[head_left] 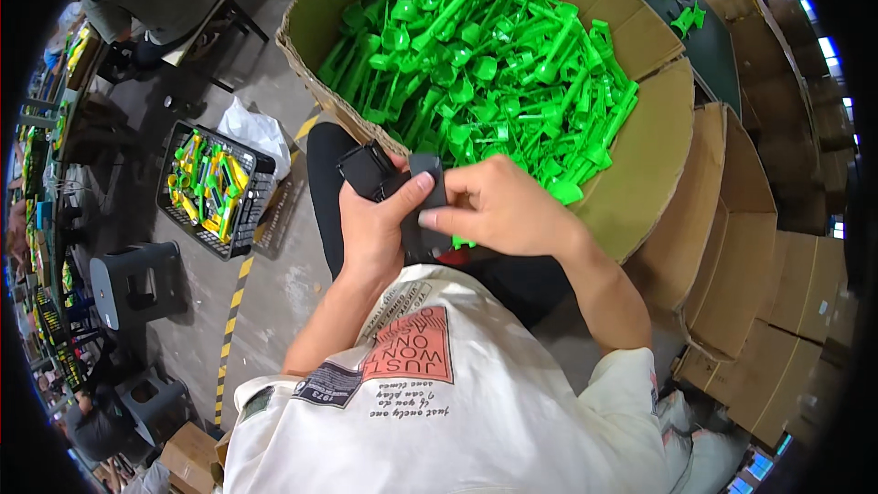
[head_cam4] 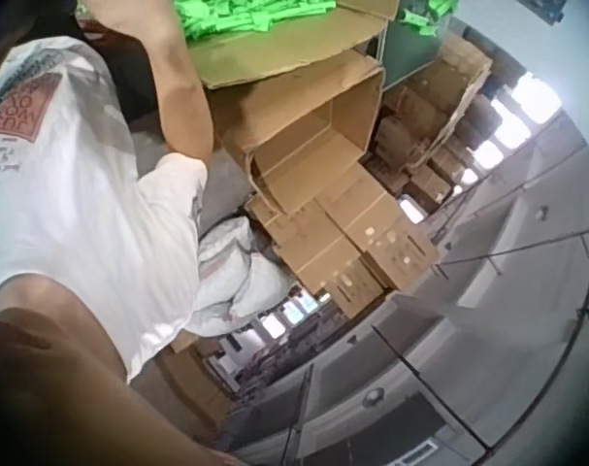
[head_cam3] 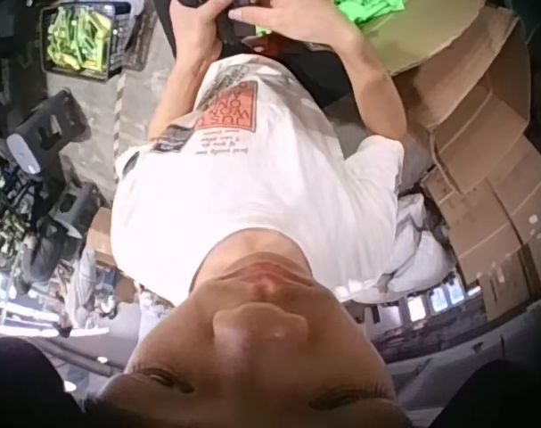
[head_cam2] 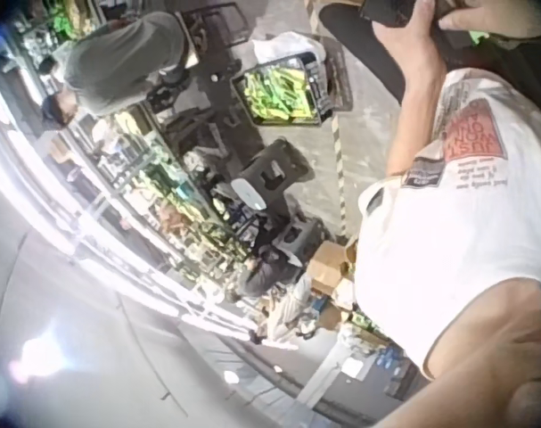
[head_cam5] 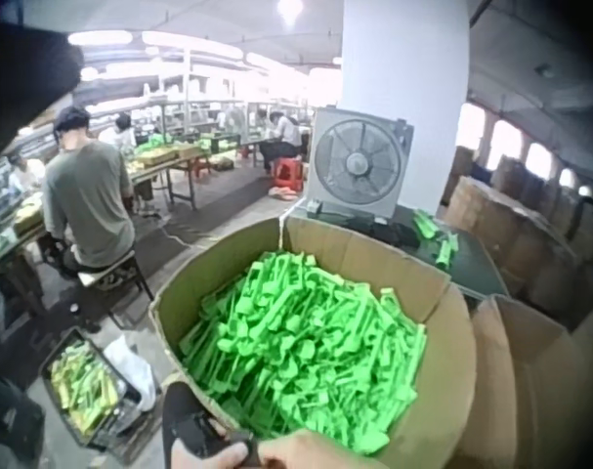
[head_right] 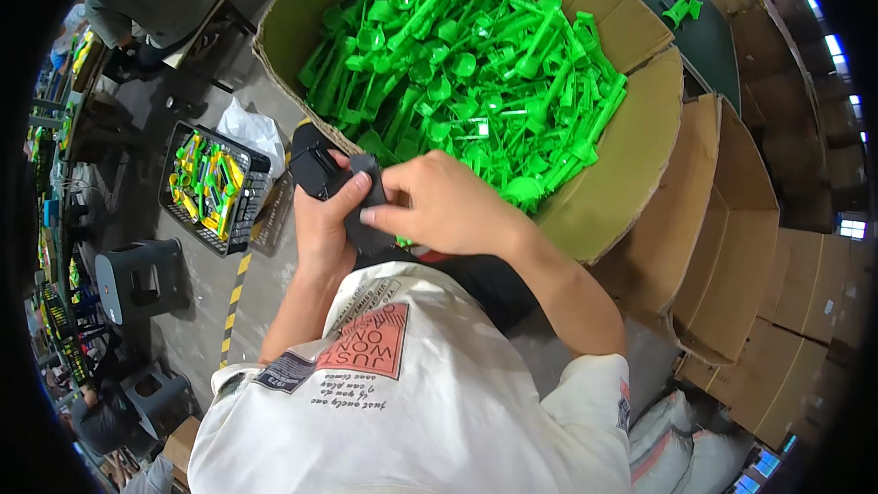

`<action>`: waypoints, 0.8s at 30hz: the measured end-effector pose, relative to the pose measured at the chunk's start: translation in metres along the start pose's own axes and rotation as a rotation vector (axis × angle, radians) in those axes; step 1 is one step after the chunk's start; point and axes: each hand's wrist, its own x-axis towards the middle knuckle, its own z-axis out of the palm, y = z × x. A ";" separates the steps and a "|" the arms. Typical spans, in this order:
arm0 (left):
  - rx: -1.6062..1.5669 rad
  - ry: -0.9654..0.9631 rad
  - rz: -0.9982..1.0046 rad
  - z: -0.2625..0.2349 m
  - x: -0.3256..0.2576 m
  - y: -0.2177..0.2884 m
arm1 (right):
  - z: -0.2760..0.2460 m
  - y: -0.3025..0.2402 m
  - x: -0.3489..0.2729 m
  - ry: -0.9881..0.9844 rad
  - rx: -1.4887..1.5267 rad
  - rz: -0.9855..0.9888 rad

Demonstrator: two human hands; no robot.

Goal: The person assembles black panels onto green plastic housings by hand.

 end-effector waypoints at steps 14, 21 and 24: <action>-0.096 0.150 -0.001 -0.008 0.003 0.009 | 0.001 0.013 0.007 -0.194 0.254 0.088; -0.152 0.169 0.056 -0.009 0.006 0.008 | 0.002 0.012 0.002 -0.185 0.331 0.030; -0.147 0.176 0.051 -0.011 0.007 0.009 | 0.003 0.009 0.002 -0.196 0.336 0.053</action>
